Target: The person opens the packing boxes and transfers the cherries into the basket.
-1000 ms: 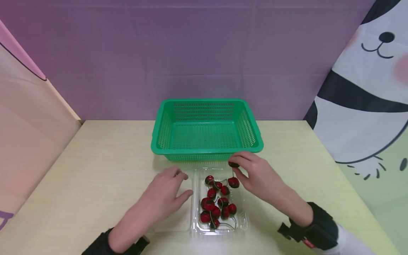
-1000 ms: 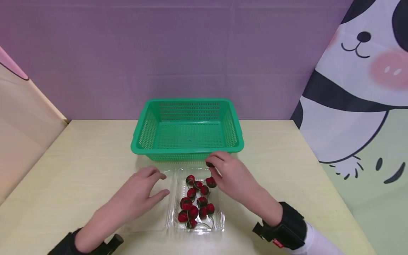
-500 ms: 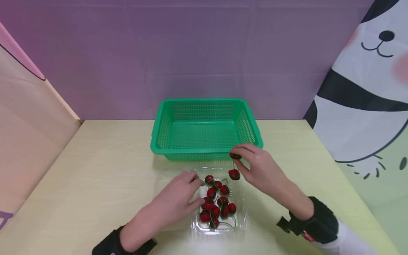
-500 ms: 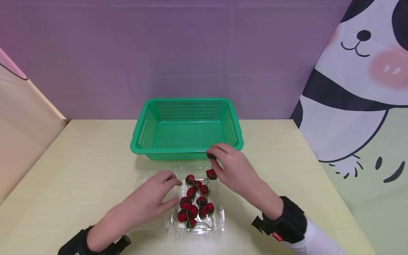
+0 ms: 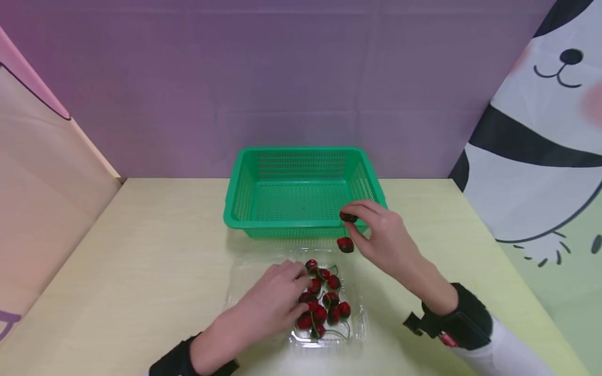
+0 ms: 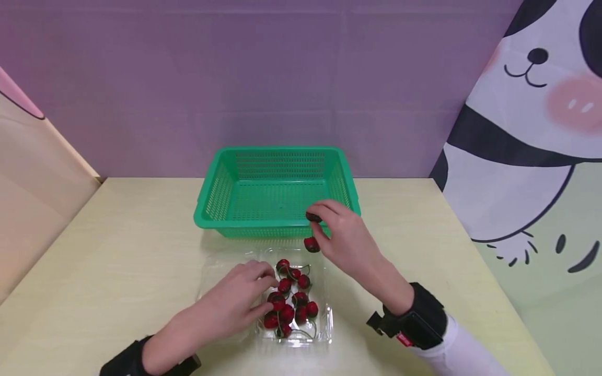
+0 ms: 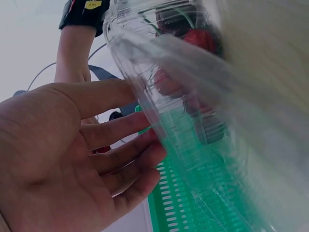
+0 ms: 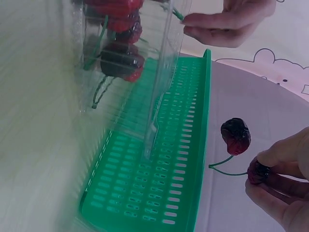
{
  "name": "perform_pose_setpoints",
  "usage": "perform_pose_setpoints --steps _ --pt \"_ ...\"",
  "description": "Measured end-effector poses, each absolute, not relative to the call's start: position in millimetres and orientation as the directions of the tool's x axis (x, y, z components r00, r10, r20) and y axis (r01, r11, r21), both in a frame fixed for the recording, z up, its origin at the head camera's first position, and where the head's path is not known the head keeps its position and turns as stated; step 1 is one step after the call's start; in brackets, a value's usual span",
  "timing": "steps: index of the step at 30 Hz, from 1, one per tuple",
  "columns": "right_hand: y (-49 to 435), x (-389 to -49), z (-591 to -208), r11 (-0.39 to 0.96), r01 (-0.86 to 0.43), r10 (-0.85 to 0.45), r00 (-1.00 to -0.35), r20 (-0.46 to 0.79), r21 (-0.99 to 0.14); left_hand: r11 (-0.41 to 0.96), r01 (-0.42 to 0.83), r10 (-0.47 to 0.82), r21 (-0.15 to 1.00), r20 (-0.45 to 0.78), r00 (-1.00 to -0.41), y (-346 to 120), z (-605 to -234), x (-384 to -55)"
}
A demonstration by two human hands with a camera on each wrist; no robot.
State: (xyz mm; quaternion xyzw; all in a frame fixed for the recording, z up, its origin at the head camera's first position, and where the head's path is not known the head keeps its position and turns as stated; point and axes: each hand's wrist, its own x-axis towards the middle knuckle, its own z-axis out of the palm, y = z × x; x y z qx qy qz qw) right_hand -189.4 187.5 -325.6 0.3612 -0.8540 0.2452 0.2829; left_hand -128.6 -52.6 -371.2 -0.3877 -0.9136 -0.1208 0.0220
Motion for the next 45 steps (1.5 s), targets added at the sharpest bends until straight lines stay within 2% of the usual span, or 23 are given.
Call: perform_pose_setpoints --steps 3,9,11,23,34,45 --pt "189.0 -191.7 -324.8 0.619 -0.752 -0.468 -0.584 0.663 -0.225 0.654 0.728 0.719 0.205 0.131 -0.682 -50.1 -372.1 -128.2" --pt "192.6 -197.8 -325.5 0.627 -0.746 -0.445 -0.580 0.683 -0.225 0.576 0.797 0.788 0.178 0.137 -0.600 -45.9 -374.0 -127.6" --pt "193.7 -200.4 -325.2 0.635 -0.743 -0.438 -0.573 0.692 -0.213 0.566 0.807 0.796 0.170 0.141 -0.589 -44.9 -374.3 -127.2" --pt "196.9 -213.5 -322.3 0.660 -0.717 -0.392 -0.583 0.711 -0.224 0.632 0.751 0.752 0.191 0.083 -0.654 -39.6 -373.6 -123.9" --pt "201.7 -223.7 -321.3 0.681 -0.694 -0.358 -0.594 0.721 -0.233 0.618 0.775 0.770 0.131 0.097 -0.630 -41.1 -374.4 -126.5" --pt "203.6 -234.4 -321.4 0.684 -0.674 -0.300 -0.609 0.734 -0.279 0.600 0.788 0.785 0.137 0.087 -0.613 -39.8 -378.1 -126.9"
